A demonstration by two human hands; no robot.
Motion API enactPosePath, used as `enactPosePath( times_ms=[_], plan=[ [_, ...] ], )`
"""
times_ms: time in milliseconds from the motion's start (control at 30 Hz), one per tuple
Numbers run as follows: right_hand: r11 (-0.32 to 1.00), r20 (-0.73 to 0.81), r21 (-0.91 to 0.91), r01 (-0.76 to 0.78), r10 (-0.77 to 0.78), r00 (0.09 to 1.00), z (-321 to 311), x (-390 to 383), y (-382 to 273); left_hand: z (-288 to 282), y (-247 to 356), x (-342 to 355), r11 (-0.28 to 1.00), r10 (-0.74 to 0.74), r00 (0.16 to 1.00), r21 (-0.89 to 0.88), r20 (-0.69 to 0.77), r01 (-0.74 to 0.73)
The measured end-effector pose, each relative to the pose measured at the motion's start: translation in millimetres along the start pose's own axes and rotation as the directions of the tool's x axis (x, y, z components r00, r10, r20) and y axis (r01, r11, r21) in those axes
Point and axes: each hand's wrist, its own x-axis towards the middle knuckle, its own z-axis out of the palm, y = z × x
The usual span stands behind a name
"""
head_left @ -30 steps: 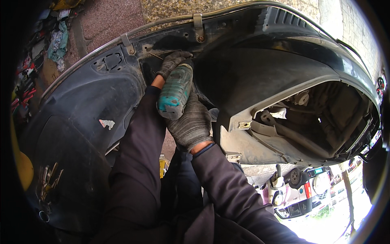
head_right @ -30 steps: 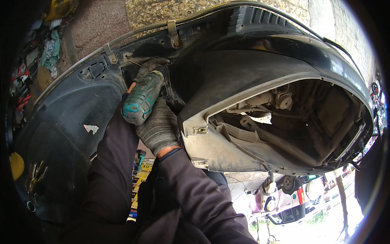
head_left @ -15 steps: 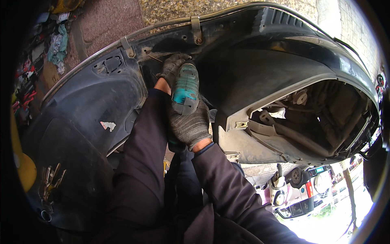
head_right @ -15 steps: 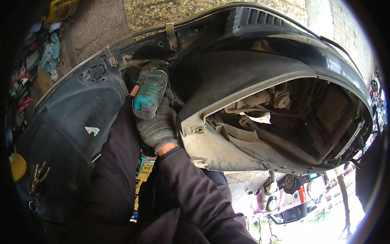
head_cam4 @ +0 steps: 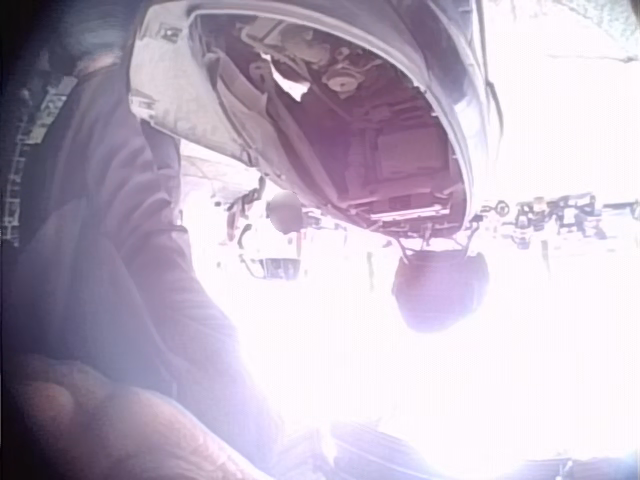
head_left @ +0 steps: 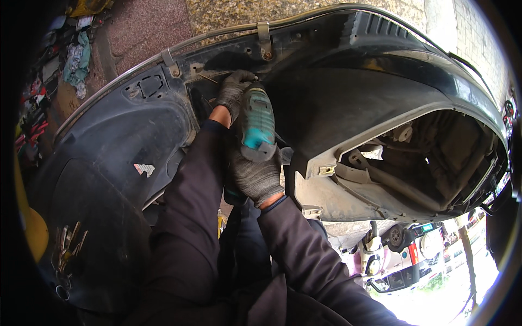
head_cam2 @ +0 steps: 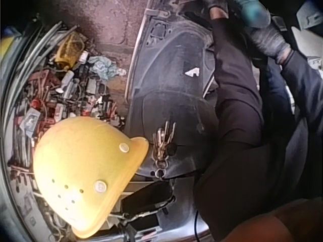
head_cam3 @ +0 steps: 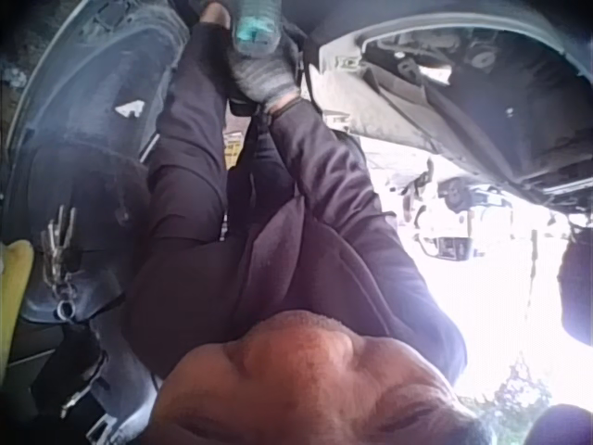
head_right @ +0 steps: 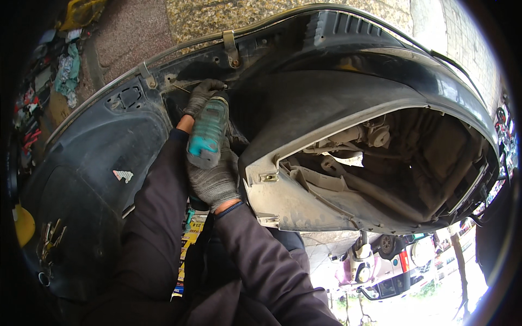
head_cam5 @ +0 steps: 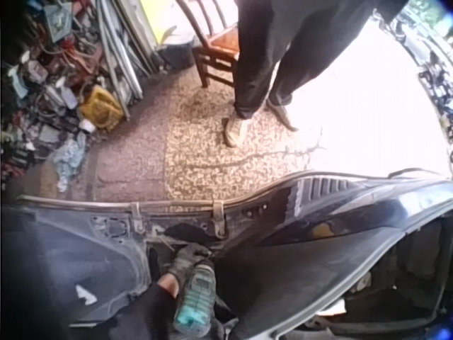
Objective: The person uses a cordless drill to remove screws and detach panels from a scooter's under-seat compartment. They then move a chair aside and continue removing internal components, including a metal bracket and exhaust pipe, from the scooter's frame.
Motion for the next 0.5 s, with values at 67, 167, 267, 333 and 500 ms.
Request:
enactPosePath(
  times_ms=[67, 167, 267, 333, 500],
  plan=[
    [1.0, -0.067, 0.01, -0.009, 0.01, 0.998, 7.3, -7.9, 5.6, 1.2, 1.3, -0.8, 0.997, -0.023, 1.0, 0.067, -0.011, 0.023],
    [0.985, -0.108, 0.162, 0.056, -0.039, 0.993, 8.9, -14.3, 15.2, 2.5, 9.8, -6.0, 0.989, -0.114, 0.993, 0.09, -0.037, 0.117],
    [0.987, -0.149, 0.017, 0.158, -0.154, 0.977, 3.8, -15.5, 18.9, 5.2, 19.4, -9.6, 0.981, -0.145, 0.987, 0.125, -0.063, 0.152],
    [0.992, -0.117, 0.079, 0.1, -0.09, 0.989, 1.3, -15.0, 17.2, 5.8, 22.6, -9.4, 0.982, -0.145, 0.988, 0.115, -0.052, 0.151],
    [0.983, 0.005, 0.18, -0.026, 0.025, 1.0, -3.4, -17.3, 14.1, 3.9, 13.8, -4.0, 0.985, -0.159, 0.986, 0.058, -0.05, 0.162]
  ],
)
